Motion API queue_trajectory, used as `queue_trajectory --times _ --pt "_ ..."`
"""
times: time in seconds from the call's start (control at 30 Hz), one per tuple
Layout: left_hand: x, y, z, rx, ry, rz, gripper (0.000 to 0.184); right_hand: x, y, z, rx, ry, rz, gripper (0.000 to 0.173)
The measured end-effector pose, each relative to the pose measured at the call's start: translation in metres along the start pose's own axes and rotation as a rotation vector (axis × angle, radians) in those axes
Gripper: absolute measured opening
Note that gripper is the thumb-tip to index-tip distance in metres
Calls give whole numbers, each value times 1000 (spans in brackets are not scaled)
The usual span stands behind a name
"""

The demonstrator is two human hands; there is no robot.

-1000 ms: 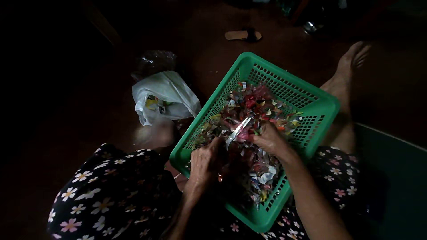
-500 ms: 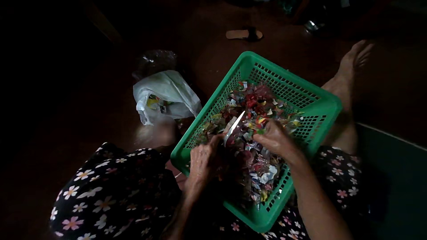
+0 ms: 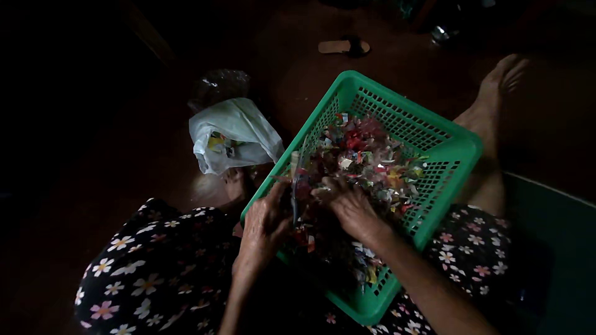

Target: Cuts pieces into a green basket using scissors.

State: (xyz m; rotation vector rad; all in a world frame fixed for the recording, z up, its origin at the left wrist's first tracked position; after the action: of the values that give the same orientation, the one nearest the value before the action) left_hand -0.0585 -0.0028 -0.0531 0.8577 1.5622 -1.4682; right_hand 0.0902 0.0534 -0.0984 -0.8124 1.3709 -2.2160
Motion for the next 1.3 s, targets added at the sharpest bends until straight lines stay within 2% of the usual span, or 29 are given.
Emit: queue_trajectory --times 0.07,0.13,0.2,0.23,0.3,0.37,0.43,0.47,0.5,0.6,0.63,0.7,0.77,0.87,0.93,0.97,1.03,1.1,1.17,1.23,1.3 --pt "-2 3 -2 32 5 135 40 -28 -13 3 -18 114 -53 40" --pt "-8 13 -4 80 20 329 37 -57 -23 11 49 231 -126 39" --pt "-12 27 -6 106 23 441 36 -80 -39 21 -36 265 -182 36" --pt "-11 33 -6 126 24 433 38 -86 -49 24 -108 261 -214 40" --pt "-6 39 -4 159 22 209 40 -89 -65 29 -214 259 -248 64" --pt "-8 33 -2 122 -15 -175 42 -83 -66 29 -206 272 -206 93" --pt "-11 20 -2 90 -139 -450 34 -77 -52 28 -72 341 -103 116" --pt "-12 13 -1 77 -180 -519 31 -75 -43 28 9 386 -72 119" --pt "-16 7 0 52 -179 -544 29 -72 -34 28 78 422 -63 114" --pt "-22 8 2 54 -109 -499 27 -57 -21 18 67 365 -112 59" --pt "-20 14 2 102 -105 -471 29 -53 -17 13 84 328 -157 49" --pt "-12 29 2 235 -164 -429 41 -52 -17 8 77 305 -263 39" --pt "-5 42 1 312 -180 -406 49 -58 -25 8 -8 325 -352 34" --pt "-10 56 -1 233 -34 -304 48 -62 -31 16 -138 339 -494 37" --pt "-13 62 -3 145 38 -299 45 -61 -25 21 -83 394 -551 42" --pt "-14 62 -3 96 56 -323 40 -60 -23 19 -54 417 -544 38" --pt "-15 58 -3 13 74 -370 23 -62 -23 17 8 456 -517 41" --pt "-15 54 -2 -49 85 -375 16 -63 -28 16 5 462 -486 38" --pt "-11 51 -3 -13 26 -357 18 -64 -37 16 -20 452 -444 40" --pt "-5 49 -5 109 -97 -354 23 -69 -42 17 -55 465 -426 39" --pt "-4 51 -2 215 -121 -286 34 -73 -41 18 -94 468 -451 36"
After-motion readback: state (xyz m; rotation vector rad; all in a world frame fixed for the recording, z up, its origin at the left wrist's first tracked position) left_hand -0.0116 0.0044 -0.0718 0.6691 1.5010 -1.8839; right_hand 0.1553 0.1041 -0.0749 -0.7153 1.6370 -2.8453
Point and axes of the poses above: each hand's wrist, its own z-axis away from the middle knuckle, its own y-axis out of the palm, x = y × z, the point moved 9 cm from there along -z, towards the middle knuckle, and after that the axes turned 9 degrees about z, right-handed, at the moved point
